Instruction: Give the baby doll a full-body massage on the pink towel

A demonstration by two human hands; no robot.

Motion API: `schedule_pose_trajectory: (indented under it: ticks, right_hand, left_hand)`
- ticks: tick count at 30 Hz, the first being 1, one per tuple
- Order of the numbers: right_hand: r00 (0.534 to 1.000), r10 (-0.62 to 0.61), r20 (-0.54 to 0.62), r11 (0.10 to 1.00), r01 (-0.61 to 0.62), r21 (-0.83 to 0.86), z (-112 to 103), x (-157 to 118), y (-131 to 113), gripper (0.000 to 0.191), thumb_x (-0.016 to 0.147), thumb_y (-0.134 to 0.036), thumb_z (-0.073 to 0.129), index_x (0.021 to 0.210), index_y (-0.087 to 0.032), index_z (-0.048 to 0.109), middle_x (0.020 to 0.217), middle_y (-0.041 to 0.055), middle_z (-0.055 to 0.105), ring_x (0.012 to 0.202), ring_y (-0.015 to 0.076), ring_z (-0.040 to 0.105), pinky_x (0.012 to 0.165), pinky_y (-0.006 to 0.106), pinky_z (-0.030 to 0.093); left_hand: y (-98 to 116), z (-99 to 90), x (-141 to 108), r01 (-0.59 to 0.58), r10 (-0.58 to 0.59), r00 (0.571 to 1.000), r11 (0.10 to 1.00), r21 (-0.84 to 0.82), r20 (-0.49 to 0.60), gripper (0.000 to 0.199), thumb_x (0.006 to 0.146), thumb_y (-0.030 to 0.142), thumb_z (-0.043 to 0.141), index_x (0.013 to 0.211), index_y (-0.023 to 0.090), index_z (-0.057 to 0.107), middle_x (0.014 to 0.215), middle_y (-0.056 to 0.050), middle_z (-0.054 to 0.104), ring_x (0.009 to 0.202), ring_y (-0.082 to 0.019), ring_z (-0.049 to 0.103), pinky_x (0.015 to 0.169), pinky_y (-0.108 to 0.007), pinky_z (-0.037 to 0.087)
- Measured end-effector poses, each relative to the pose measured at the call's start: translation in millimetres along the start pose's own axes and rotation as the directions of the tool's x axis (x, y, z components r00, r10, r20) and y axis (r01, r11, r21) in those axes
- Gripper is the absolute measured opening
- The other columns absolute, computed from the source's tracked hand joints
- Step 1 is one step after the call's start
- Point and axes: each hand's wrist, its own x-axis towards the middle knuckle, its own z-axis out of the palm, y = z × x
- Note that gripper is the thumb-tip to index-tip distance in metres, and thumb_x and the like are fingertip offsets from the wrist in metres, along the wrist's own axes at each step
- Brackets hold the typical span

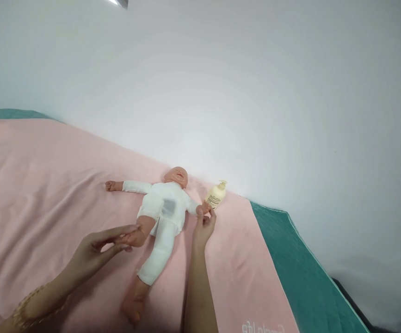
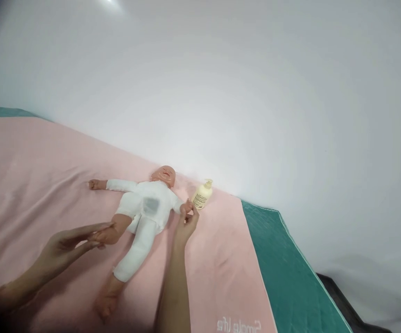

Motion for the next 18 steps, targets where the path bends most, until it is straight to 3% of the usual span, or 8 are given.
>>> schedule_pose_trajectory:
  ticks: [2, 4, 10, 15, 18]
  right_hand:
    - [0.984, 0.113, -0.135, 0.992, -0.105, 0.069, -7.5, 9.7, 3.3, 0.051, 0.084, -0.043, 0.06, 0.126, -0.015, 0.055, 0.114, 0.0117, 0.066, 0.071, 0.0121, 0.06, 0.068, 0.027, 0.053]
    - [0.964, 0.182, -0.194, 0.977, -0.155, 0.146, -14.7, 17.8, 10.1, 0.048, 0.083, -0.044, 0.061, 0.12, -0.015, 0.055, 0.105, 0.01, 0.066, 0.073, 0.0132, 0.063, 0.067, 0.026, 0.053]
    - [0.962, 0.217, -0.166, 0.963, -0.183, 0.199, -25.3, 21.6, 25.8, 0.03, 0.081, -0.048, 0.06, 0.087, -0.02, 0.052, 0.073, -0.0014, 0.055, 0.061, 0.011, 0.054, 0.057, 0.024, 0.05]
    - [0.964, 0.184, -0.191, 0.969, -0.145, 0.202, -26.7, 7.2, 13.3, 0.03, 0.083, -0.048, 0.059, 0.079, -0.024, 0.041, 0.071, -0.0046, 0.049, 0.063, 0.0109, 0.055, 0.063, 0.025, 0.052]
    - [0.961, 0.176, -0.214, 0.973, -0.137, 0.183, -31.1, -4.6, 1.8, 0.027, 0.084, -0.045, 0.059, 0.089, -0.023, 0.045, 0.085, -0.0001, 0.058, 0.074, 0.0135, 0.062, 0.07, 0.029, 0.055]
  left_hand:
    - [-8.9, -7.5, -18.5, 0.016, -0.016, 1.0, 1.0, 0.018, 0.018, 0.032, 0.076, 0.044, 0.077, 0.106, 0.032, 0.077, 0.112, 0.002, 0.074, 0.095, -0.025, 0.074, 0.083, -0.028, 0.061]
    - [-16.9, -13.1, -37.6, 0.029, -0.03, 0.998, 1.0, 0.007, 0.053, 0.028, 0.078, 0.045, 0.074, 0.103, 0.033, 0.078, 0.111, 0.002, 0.074, 0.103, -0.026, 0.071, 0.088, -0.031, 0.06]
    - [-29.3, -18.3, -76.4, -0.01, 0.005, 0.976, 1.0, 0.021, 0.217, 0.022, 0.085, 0.041, 0.067, 0.104, 0.038, 0.078, 0.116, 0.002, 0.072, 0.107, -0.027, 0.069, 0.091, -0.034, 0.058]
    - [-34.9, -19.2, -79.4, -0.12, 0.082, 0.951, 0.986, 0.114, 0.297, 0.024, 0.086, 0.038, 0.066, 0.107, 0.042, 0.076, 0.112, 0.004, 0.073, 0.104, -0.025, 0.071, 0.09, -0.029, 0.057]
    - [-41.1, -21.9, -82.2, -0.144, 0.086, 0.943, 0.977, 0.159, 0.321, 0.028, 0.083, 0.037, 0.07, 0.11, 0.042, 0.075, 0.113, 0.003, 0.073, 0.103, -0.025, 0.071, 0.092, -0.027, 0.056]
